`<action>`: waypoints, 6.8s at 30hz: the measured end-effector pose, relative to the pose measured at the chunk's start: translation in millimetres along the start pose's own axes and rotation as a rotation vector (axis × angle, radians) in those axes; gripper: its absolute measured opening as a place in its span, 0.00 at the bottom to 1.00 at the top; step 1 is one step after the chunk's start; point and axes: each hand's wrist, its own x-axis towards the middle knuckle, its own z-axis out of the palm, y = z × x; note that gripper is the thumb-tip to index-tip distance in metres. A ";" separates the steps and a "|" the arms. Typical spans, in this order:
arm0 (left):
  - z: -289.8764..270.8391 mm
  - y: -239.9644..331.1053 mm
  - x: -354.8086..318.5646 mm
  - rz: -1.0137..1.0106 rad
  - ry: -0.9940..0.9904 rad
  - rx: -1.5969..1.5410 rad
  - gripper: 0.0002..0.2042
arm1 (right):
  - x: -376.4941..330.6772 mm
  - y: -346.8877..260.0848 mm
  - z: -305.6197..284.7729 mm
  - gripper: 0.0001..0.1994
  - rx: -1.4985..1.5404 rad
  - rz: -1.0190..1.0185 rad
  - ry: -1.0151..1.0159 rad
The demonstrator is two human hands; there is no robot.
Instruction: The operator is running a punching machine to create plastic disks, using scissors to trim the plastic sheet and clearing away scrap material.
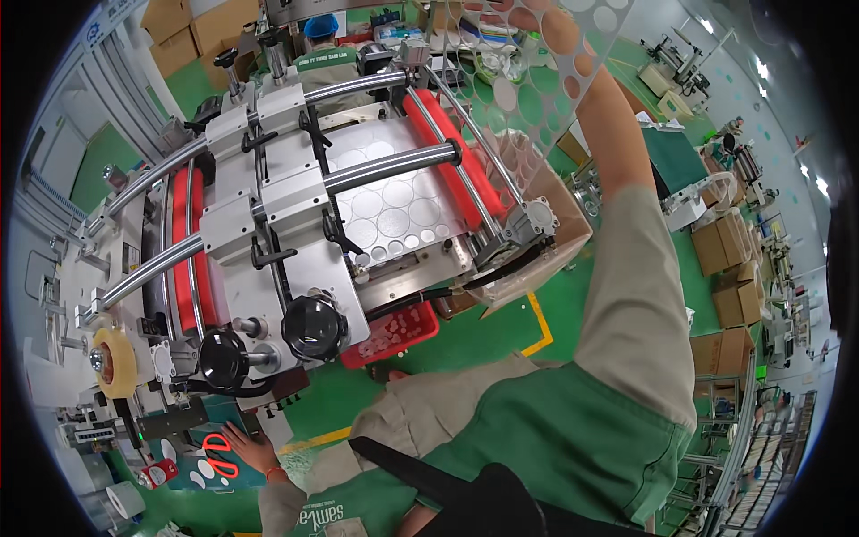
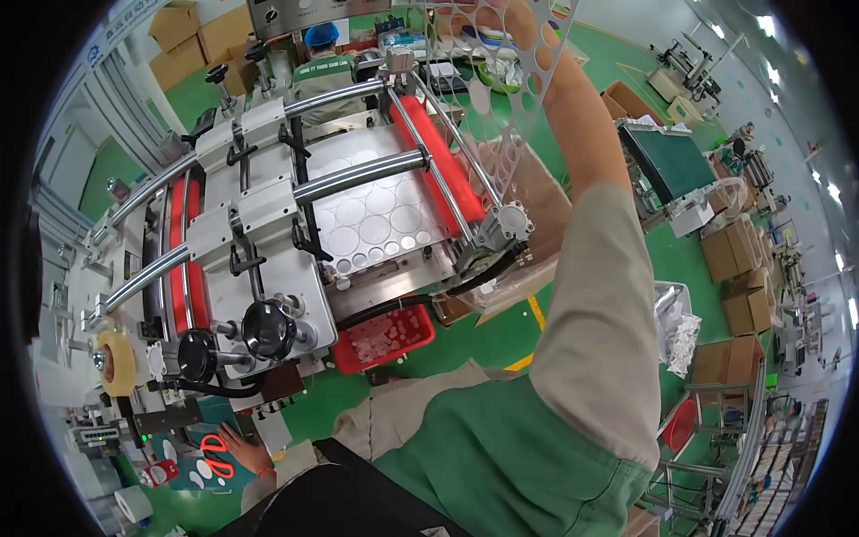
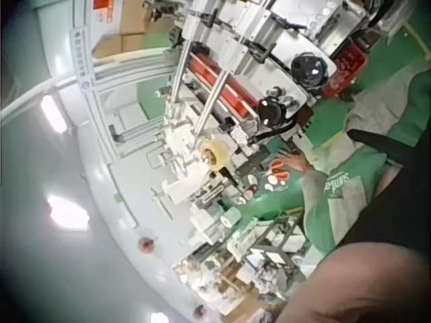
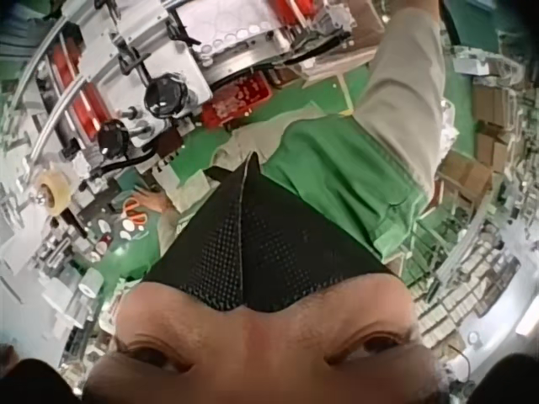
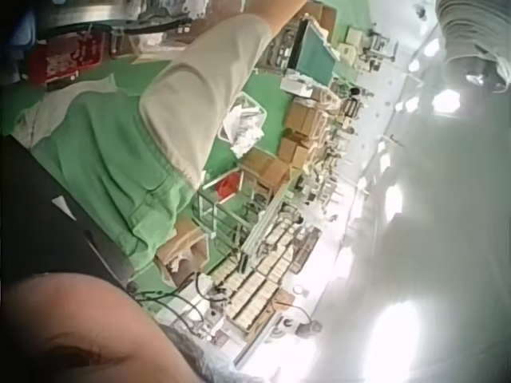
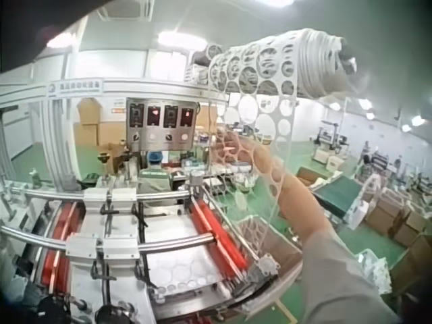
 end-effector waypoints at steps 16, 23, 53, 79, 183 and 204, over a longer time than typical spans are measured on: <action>12.8 -4.6 -5.2 0.000 0.030 -0.018 0.38 | -60.8 45.4 -4.5 0.29 0.055 0.128 -0.181; 11.8 -4.6 -3.6 -0.005 0.046 -0.020 0.38 | -81.7 106.6 -36.0 0.19 -0.052 -0.003 0.232; 14.4 -8.8 -1.1 -0.004 0.053 -0.034 0.40 | -115.8 239.0 52.7 0.17 0.376 0.765 0.038; -232.7 89.7 17.3 -0.366 0.574 -1.261 0.10 | -336.2 43.1 326.8 0.26 0.030 -0.204 -0.734; 25.1 14.3 -7.7 -0.508 -0.220 0.335 0.46 | -314.4 258.0 35.8 0.12 -0.241 0.323 0.466; 33.5 11.7 -11.1 -0.525 -0.238 0.403 0.48 | -301.6 247.3 64.0 0.12 -0.039 0.374 0.431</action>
